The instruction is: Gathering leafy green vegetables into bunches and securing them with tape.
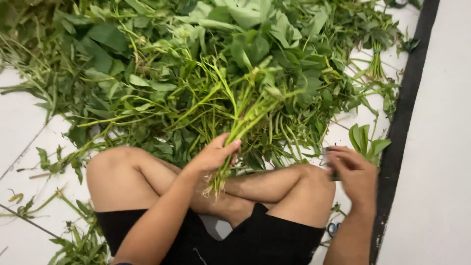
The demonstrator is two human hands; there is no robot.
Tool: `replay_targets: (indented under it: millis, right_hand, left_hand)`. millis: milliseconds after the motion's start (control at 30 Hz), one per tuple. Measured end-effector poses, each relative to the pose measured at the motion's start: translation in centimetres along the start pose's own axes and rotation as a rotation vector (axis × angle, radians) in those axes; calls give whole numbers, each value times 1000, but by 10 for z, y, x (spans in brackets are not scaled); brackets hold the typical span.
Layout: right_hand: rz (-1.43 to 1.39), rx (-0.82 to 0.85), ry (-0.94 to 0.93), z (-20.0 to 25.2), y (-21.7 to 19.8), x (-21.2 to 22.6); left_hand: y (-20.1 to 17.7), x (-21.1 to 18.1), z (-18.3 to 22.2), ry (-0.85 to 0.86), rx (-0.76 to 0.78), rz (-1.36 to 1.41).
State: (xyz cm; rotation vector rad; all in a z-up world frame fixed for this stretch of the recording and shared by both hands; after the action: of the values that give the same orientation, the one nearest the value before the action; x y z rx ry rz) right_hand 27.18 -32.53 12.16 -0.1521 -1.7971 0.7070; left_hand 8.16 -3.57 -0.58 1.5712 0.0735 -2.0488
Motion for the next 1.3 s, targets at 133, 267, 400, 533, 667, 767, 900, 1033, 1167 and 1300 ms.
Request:
replay_targets:
  millis: [133, 267, 400, 533, 667, 767, 900, 1033, 1167, 1300]
  right_hand:
    - [-74, 463, -102, 35, 106, 64]
    - [1, 685, -163, 60, 176, 66]
    - [48, 696, -82, 68, 194, 48]
    - [-27, 564, -155, 68, 187, 24]
    - [-45, 488, -197, 66, 183, 4]
    - [-42, 428, -226, 73, 171, 6]
    - [-9, 385, -365, 77, 153, 38]
    - [12, 386, -443, 87, 139, 63]
    - [-29, 357, -451, 102, 122, 80]
    - [-4, 292, -484, 105, 125, 79]
  left_hand:
    - [-5, 13, 3, 27, 3, -308]
    - [1, 23, 13, 38, 16, -401]
    - [2, 29, 19, -29, 71, -432]
    - [3, 44, 19, -40, 58, -401]
    - [19, 57, 6, 11, 79, -333]
    - [16, 107, -9, -41, 80, -214]
    - [28, 88, -3, -3, 117, -46]
    - [37, 43, 29, 3, 163, -39]
    - [28, 54, 20, 54, 107, -155]
    - [23, 51, 32, 100, -27, -264]
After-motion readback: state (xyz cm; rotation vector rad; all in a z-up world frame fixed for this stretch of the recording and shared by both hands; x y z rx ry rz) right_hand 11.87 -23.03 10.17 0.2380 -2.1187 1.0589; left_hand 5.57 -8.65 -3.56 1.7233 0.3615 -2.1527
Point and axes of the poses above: each hand's wrist, its own z-axis away from the middle knuckle, its own y-axis out of the palm, x = y × z, the point moved 8 cm from there along -z, towards the middle knuckle, and after that the axes turned 2 degrees about -x, right-handed, at the moved point
